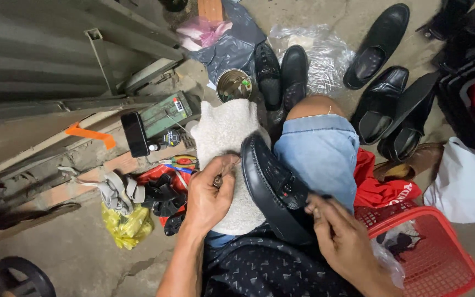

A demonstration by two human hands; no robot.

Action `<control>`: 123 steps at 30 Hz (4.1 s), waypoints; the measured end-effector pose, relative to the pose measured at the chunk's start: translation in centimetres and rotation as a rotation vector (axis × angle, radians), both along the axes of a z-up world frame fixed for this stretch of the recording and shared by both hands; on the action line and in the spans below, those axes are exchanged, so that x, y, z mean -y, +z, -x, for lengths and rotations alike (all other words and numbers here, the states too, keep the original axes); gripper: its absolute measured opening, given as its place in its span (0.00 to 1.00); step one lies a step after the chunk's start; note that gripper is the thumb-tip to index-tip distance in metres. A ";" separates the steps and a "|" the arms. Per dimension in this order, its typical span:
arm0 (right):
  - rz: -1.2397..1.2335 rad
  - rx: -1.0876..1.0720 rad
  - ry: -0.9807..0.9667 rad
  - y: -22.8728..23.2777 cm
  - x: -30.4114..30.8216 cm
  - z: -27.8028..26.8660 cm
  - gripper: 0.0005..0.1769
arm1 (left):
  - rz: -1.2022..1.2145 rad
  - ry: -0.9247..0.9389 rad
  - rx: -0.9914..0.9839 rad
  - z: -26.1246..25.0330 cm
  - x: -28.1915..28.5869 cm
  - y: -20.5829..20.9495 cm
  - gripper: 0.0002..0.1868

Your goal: Stitching the sole of a black leather shoe by hand using a needle and thread

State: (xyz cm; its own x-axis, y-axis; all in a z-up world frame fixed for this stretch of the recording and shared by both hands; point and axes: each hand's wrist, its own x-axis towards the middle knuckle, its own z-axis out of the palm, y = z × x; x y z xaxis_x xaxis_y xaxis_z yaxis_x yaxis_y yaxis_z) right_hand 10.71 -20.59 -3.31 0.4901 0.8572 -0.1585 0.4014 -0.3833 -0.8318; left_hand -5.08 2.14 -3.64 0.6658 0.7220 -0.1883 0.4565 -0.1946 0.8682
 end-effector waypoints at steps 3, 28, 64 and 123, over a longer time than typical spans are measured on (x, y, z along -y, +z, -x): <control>-0.040 0.105 0.069 -0.3 0.2 0.0 0.14 | -0.011 0.028 0.023 0.2 0.3 -0.9 0.19; 0.035 -0.217 0.275 4.5 -9.6 -1.6 0.62 | -0.128 0.042 0.070 0.5 4.0 5.7 0.14; -0.420 -0.838 0.382 1.6 -7.2 -3.9 0.54 | -0.291 -0.347 0.158 2.1 5.3 9.7 0.16; 0.156 -0.528 0.239 -1.8 -14.2 -3.5 0.44 | -0.169 -0.800 -0.434 0.9 -7.7 7.4 0.27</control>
State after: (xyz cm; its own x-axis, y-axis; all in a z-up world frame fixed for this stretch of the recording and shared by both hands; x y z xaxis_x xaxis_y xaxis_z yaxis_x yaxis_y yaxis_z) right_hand 14.19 -6.43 -5.10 0.1069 0.8811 -0.4607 0.0391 -0.4667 -0.8836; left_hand -5.99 9.86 3.77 0.8738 0.1183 -0.4716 0.4101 -0.7005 0.5841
